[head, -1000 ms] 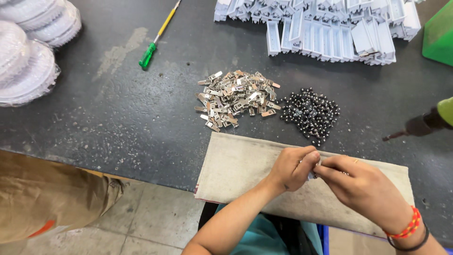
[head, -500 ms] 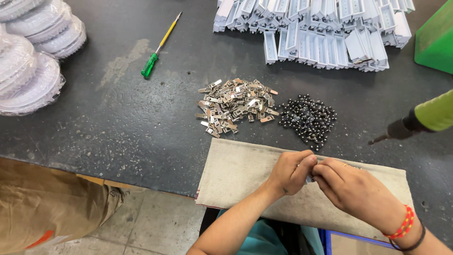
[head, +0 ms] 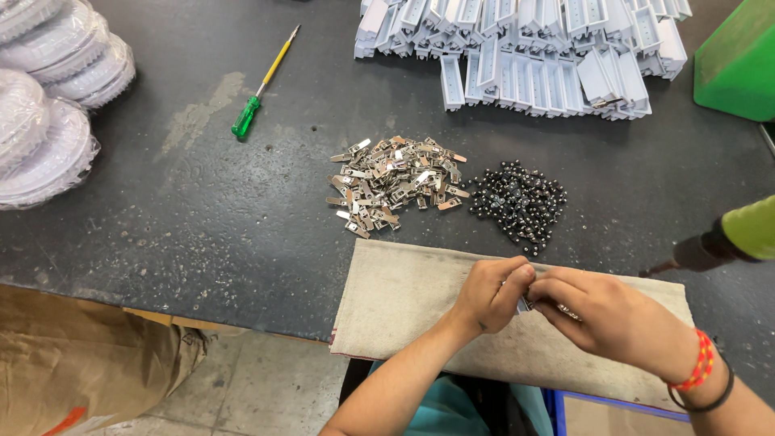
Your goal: The person assembles small electrical components by inserting metal clips and screws into white plastic housings using a green electric screwdriver. The person repeatedly picks up clips and screws, aligns them in the housing, and tightens them with the screwdriver.
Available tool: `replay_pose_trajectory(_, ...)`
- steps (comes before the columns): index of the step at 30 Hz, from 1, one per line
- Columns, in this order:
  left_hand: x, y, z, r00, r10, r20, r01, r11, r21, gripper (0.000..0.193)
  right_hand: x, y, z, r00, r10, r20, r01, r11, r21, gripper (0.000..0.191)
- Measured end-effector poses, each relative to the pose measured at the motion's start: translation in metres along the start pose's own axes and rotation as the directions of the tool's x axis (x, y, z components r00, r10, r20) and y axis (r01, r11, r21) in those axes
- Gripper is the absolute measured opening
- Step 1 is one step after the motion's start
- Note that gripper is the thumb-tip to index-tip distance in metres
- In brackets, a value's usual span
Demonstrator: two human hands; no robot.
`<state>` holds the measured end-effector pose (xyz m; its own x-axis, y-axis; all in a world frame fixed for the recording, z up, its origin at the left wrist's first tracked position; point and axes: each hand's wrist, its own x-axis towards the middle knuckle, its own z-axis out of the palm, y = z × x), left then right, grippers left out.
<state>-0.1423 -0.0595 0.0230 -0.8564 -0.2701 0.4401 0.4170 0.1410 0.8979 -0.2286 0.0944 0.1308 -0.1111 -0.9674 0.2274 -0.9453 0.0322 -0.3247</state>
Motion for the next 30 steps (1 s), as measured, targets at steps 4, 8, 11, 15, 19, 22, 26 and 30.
replay_pose_trajectory(4,0.0,0.001,-0.001,1.0,-0.011,0.0,0.011,1.0,-0.008,0.036,0.001,0.002,-0.001,0.984,0.129,0.12,-0.136,0.989,0.057,0.022)
replay_pose_trajectory(8,0.0,0.0,-0.001,1.0,-0.008,-0.006,0.008,1.0,0.008,0.036,-0.002,0.001,0.003,0.998,0.063,-0.014,-0.062,0.997,0.042,0.021)
replay_pose_trajectory(11,0.0,0.0,0.0,1.0,0.009,-0.003,-0.009,1.0,-0.005,0.036,-0.005,-0.007,0.01,0.985,0.108,-0.137,-0.108,0.994,0.011,0.025)
replay_pose_trajectory(15,-0.001,0.0,0.001,1.0,-0.018,-0.012,0.017,1.0,-0.014,0.036,-0.003,-0.026,0.026,0.943,0.126,-0.307,-0.152,0.986,-0.063,0.024)
replay_pose_trajectory(19,-0.002,0.001,0.001,1.0,-0.014,-0.018,0.014,1.0,-0.005,0.036,-0.002,-0.035,0.029,0.922,0.14,-0.362,-0.183,0.979,-0.086,0.02)
replay_pose_trajectory(22,-0.002,0.003,0.0,1.0,-0.021,-0.009,0.021,1.0,-0.018,0.036,-0.002,-0.04,0.032,0.89,0.213,-0.404,-0.248,0.968,-0.037,0.022)
replay_pose_trajectory(26,-0.001,0.008,-0.001,0.999,-0.037,-0.01,0.037,0.999,-0.04,0.036,-0.003,-0.04,0.034,0.874,0.304,-0.378,-0.318,0.948,0.028,0.021)
replay_pose_trajectory(30,-0.001,0.008,-0.002,0.999,-0.038,-0.015,0.038,0.998,-0.044,0.037,-0.003,-0.041,0.035,0.874,0.273,-0.403,-0.293,0.956,0.012,0.021)
